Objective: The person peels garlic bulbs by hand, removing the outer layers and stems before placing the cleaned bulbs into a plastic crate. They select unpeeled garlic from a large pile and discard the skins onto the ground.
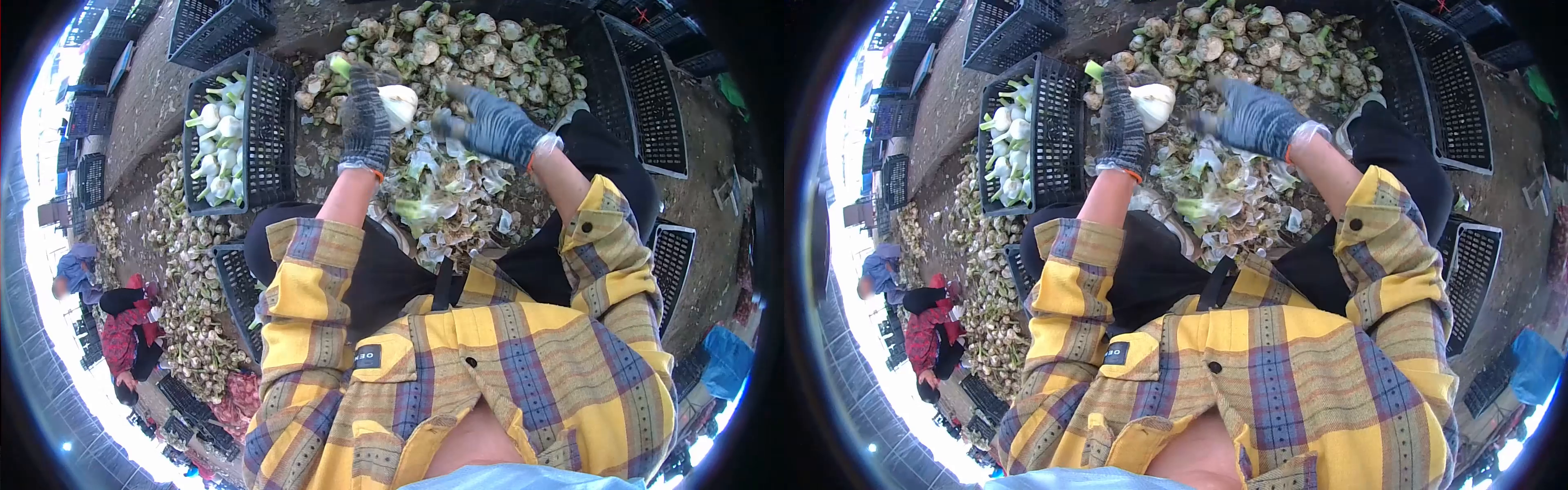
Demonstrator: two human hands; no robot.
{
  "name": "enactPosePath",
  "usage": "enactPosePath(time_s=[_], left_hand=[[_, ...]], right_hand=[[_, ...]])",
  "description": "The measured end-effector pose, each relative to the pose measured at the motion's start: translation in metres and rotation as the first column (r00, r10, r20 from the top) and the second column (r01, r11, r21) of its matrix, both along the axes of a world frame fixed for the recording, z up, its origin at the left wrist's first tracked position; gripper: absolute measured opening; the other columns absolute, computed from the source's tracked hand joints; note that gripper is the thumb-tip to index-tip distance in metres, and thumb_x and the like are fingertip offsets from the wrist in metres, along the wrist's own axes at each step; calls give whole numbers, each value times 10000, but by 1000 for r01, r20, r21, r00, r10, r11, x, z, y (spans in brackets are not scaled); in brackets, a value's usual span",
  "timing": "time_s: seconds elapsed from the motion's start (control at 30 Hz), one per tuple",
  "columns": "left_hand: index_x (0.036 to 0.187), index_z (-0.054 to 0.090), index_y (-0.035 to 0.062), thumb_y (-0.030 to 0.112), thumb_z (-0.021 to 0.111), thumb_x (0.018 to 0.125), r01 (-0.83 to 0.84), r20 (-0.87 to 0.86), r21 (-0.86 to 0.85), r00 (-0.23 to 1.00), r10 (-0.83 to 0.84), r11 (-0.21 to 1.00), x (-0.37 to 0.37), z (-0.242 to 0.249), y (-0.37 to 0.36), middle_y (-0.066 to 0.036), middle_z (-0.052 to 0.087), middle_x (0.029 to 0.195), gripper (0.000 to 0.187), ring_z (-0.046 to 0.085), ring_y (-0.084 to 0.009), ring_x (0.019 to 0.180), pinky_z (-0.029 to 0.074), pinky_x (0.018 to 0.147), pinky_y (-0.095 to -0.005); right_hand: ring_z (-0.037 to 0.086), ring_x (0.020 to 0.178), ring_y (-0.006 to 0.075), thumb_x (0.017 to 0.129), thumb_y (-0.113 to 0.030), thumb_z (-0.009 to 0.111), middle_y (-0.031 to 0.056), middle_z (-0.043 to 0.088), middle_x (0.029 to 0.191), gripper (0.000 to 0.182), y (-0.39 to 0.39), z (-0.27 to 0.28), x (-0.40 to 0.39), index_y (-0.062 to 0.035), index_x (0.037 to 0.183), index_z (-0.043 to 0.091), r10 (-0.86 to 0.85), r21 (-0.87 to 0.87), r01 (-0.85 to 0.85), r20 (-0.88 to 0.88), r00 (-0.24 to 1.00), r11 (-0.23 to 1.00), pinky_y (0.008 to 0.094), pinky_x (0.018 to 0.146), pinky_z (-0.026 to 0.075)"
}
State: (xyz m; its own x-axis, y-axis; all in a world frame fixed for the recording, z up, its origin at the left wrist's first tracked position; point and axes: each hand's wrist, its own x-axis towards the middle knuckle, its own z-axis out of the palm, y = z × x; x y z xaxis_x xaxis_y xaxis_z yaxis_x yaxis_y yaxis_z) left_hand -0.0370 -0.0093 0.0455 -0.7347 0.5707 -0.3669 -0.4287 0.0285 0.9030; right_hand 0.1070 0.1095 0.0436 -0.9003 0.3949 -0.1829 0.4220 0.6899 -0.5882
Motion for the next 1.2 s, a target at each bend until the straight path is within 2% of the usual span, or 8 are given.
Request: enactPosePath(time_s=[0.13,0.17,0.27,0.67,0.73,0.93,1.1,1.2], left_hand=[[918,573,-6,385,333,926,177,-390,4,907,-162,984,15,-12,1,-118,612,829,459,585,-222,792,449,733,-332],[889,577,-8,342,322,929,145,-761,-348,533,-370,926,14,-11,-7,-159,602,858,435,573,-277,812,434,740,-369],[916,579,9,315,325,925,148,-841,-341,394,-372,928,20,-13,-6,-181,593,873,397,560,-323,820,424,732,-396],[969,578,33,455,390,887,214,-568,-329,734,-373,920,19,-11,-3,-154,604,876,469,587,-267,793,440,716,-351],[979,574,33,480,418,869,202,-522,-270,791,-319,942,21,-8,-1,-146,606,889,486,588,-249,800,440,723,-342],[1015,543,1,450,463,854,116,-371,-332,896,-243,936,16,-12,1,-153,601,903,483,577,-226,834,432,749,-325],[1004,539,-16,458,470,847,79,-463,-406,841,-279,911,16,-17,2,-165,596,897,504,573,-231,821,430,751,-325],[1018,539,-12,464,479,842,84,-513,-454,789,-337,887,18,-14,1,-162,595,923,511,570,-229,839,429,757,-327]], right_hand=[[597,705,184,749,-488,612,146,601,886,611,2,19,-13,18,1070,495,-249,-668,254,106,963,700,306,616,491],[547,598,112,749,-434,643,88,577,744,526,-5,19,-13,9,1001,512,-318,-743,253,58,946,620,254,511,464],[553,590,135,745,-421,653,75,568,699,504,-6,25,-13,13,973,531,-300,-774,299,148,942,557,261,527,470],[597,624,136,791,-194,604,112,631,760,236,-4,-1,-3,13,905,599,-299,-703,157,-83,951,694,269,582,496],[596,638,134,805,-142,570,105,628,752,192,-5,-2,-3,9,921,590,-201,-247,144,-223,954,958,260,601,494],[598,732,159,783,-252,588,117,624,781,294,5,-1,-5,7,920,574,-556,-737,254,-194,808,626,289,662,481],[611,718,242,762,-292,616,158,628,797,352,-15,18,-6,20,919,575,-230,-243,186,-167,959,952,331,684,478],[616,708,224,765,-270,617,158,632,793,340,-9,7,-10,34,910,575,-353,-479,245,-150,923,843,327,682,482]])
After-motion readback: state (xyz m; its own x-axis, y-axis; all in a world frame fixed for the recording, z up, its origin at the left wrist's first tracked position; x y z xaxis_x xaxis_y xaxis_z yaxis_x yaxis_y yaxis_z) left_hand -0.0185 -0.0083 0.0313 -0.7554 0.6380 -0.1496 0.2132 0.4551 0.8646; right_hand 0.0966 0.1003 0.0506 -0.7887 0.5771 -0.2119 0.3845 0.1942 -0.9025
